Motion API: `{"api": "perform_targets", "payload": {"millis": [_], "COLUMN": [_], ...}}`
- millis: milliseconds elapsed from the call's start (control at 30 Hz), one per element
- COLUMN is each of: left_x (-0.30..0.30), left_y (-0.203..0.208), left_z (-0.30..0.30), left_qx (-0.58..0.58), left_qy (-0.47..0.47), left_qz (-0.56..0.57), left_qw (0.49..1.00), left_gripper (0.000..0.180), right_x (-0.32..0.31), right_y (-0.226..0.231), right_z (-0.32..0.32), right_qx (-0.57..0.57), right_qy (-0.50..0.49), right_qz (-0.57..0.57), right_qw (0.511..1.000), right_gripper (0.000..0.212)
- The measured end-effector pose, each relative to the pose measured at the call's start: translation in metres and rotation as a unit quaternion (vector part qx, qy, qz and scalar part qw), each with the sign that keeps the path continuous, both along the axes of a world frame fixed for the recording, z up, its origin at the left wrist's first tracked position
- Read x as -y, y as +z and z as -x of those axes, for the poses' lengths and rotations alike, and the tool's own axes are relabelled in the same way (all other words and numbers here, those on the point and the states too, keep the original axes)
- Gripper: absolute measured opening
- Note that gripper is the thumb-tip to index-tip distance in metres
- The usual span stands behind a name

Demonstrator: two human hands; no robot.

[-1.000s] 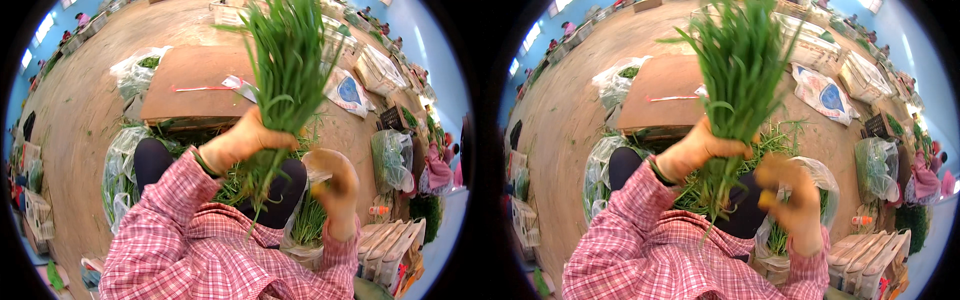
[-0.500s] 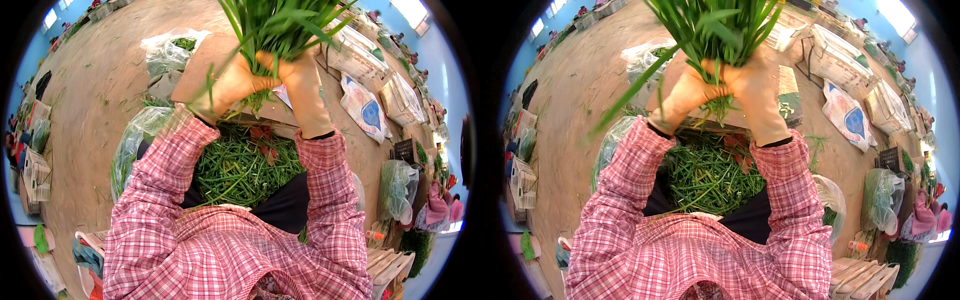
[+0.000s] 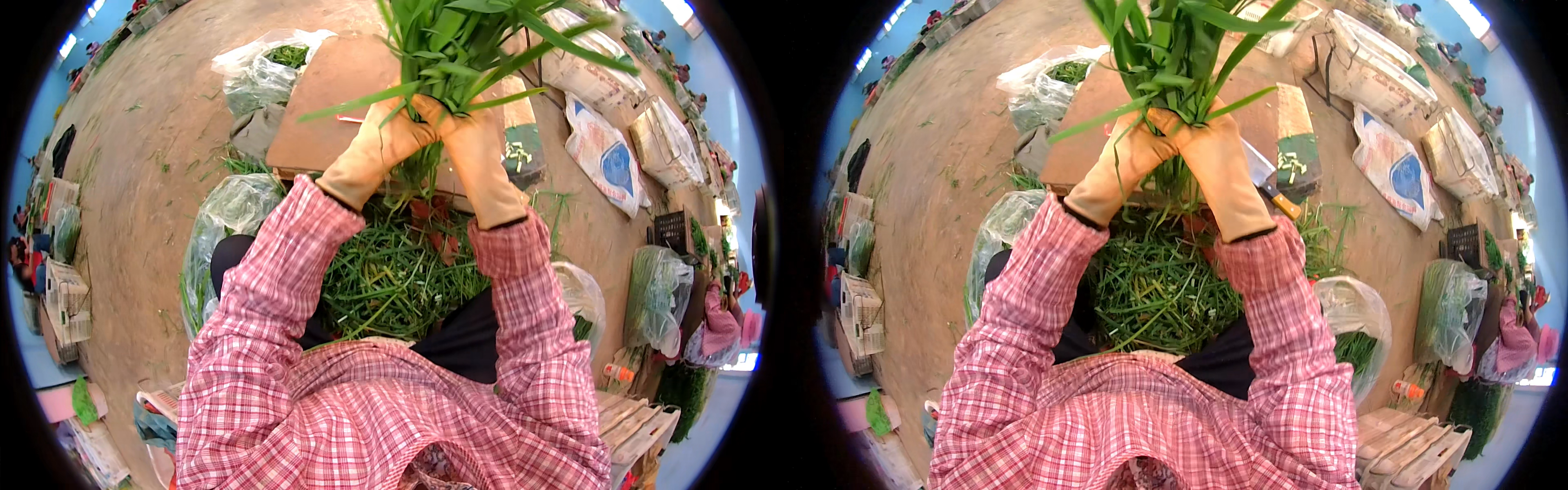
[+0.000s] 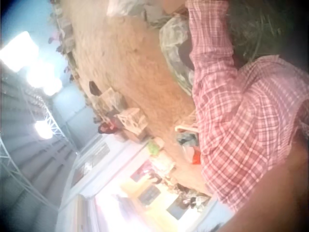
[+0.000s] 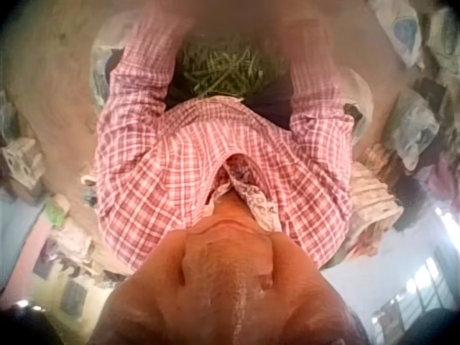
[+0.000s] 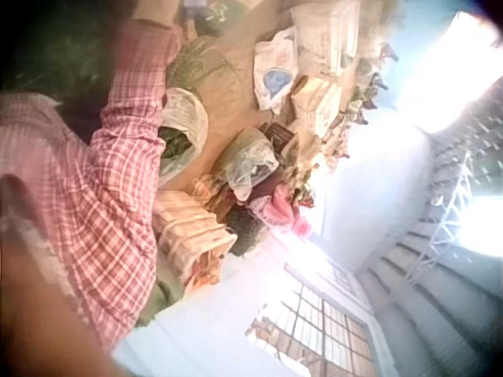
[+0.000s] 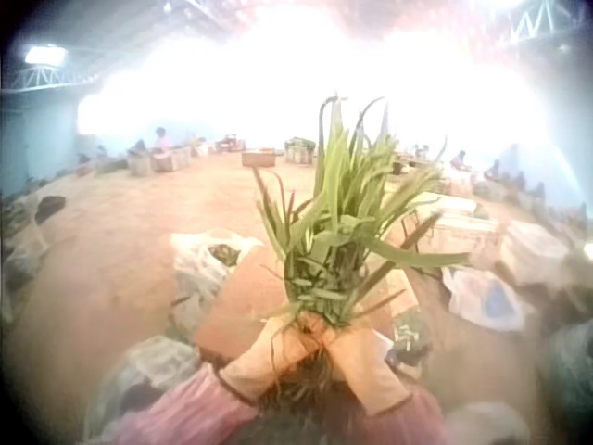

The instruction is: The person pulls green onions from a plastic bag, removes outer layers and loose debris by hand, and gathers the stalks into a bundle.

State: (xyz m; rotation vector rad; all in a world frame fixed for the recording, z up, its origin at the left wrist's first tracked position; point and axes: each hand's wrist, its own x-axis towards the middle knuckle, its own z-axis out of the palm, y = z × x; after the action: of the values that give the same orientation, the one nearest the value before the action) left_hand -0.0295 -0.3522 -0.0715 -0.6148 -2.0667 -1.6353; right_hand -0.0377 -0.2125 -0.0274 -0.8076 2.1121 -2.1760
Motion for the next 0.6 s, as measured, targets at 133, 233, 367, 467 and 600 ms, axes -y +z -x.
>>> {"api": "perform_targets", "payload": {"millis": [133, 233, 367, 467, 600], "left_x": [-0.007, 0.000, 0.035, 0.049, 0.059], "left_y": [-0.002, 0.018, 0.056, 0.036, 0.020], "left_z": [0.000, -0.027, -0.064, -0.076, -0.105], "left_qx": [0.077, 0.100, 0.187, 0.140, 0.081], "left_qy": [-0.054, 0.094, 0.096, 0.025, -0.058], "left_qz": [-0.168, -0.006, -0.261, -0.375, -0.468], "left_qw": [0.981, 0.991, 0.942, 0.916, 0.878], "left_gripper": [0.031, 0.032, 0.039, 0.037, 0.032], "right_x": [-0.003, -0.016, -0.050, -0.049, -0.028], "right_y": [-0.011, 0.026, 0.006, -0.015, -0.029], "right_z": [0.005, -0.038, -0.042, -0.077, -0.109], "right_qx": [-0.064, 0.025, 0.033, 0.000, 0.166], "right_qy": [0.003, 0.055, -0.008, -0.072, -0.028], "right_qz": [-0.069, -0.054, -0.092, -0.240, -0.367], "right_qw": [0.996, 0.997, 0.995, 0.968, 0.915], "right_gripper": [0.040, 0.049, 0.075, 0.089, 0.071]}}
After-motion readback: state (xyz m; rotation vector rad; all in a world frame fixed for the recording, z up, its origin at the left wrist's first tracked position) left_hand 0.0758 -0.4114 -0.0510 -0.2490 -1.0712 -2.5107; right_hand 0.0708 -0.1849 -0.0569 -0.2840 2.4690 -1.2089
